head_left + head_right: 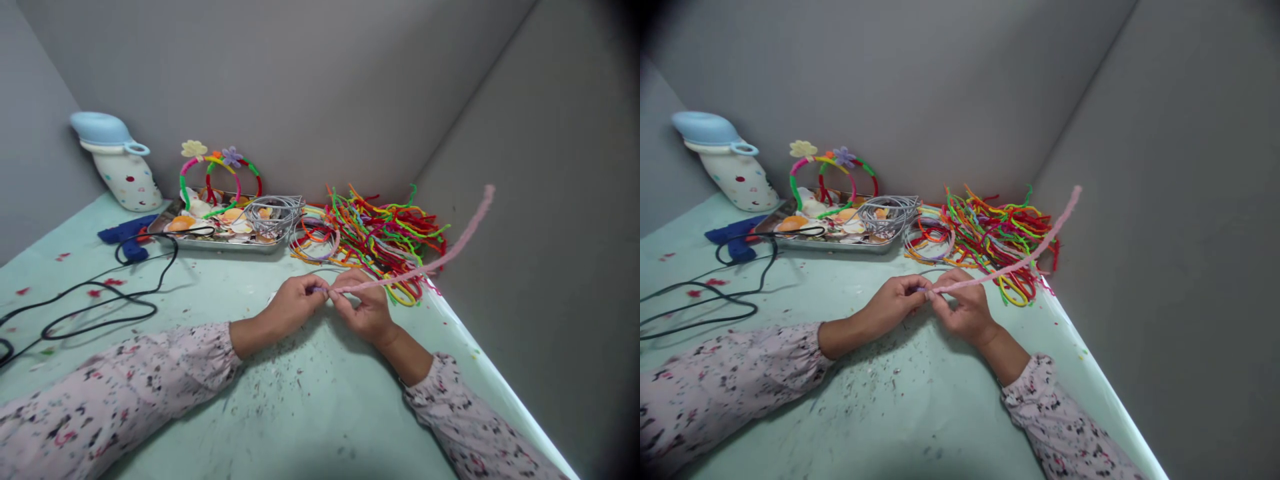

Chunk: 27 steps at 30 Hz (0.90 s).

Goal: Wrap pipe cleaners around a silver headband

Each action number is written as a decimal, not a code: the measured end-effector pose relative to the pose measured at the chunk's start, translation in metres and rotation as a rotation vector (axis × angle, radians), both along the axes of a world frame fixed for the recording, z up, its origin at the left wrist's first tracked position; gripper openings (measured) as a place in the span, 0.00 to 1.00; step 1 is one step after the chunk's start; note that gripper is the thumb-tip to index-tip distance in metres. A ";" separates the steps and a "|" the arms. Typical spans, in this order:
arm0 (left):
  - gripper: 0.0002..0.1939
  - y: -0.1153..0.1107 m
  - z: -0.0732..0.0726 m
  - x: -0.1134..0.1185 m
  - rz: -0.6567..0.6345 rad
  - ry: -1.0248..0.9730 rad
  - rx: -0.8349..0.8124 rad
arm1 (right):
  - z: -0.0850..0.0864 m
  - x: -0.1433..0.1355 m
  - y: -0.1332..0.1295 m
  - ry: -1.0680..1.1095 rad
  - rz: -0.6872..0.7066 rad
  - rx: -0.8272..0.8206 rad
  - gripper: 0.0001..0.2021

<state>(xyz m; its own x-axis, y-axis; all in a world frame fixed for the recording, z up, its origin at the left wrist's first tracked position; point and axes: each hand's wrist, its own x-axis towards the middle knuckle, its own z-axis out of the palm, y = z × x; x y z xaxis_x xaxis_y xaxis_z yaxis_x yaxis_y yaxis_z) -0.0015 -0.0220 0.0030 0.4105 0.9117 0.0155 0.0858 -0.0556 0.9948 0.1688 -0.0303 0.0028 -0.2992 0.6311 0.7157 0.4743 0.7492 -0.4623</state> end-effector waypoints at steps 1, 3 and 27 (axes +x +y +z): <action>0.08 0.000 0.000 0.000 0.005 -0.017 -0.005 | 0.000 0.000 0.000 -0.002 0.006 0.011 0.04; 0.07 0.000 0.000 0.000 0.013 -0.039 -0.013 | 0.000 0.000 0.000 -0.001 0.024 0.038 0.05; 0.11 0.004 0.007 -0.003 -0.085 -0.201 -0.150 | -0.006 0.011 0.005 -0.142 0.102 0.226 0.16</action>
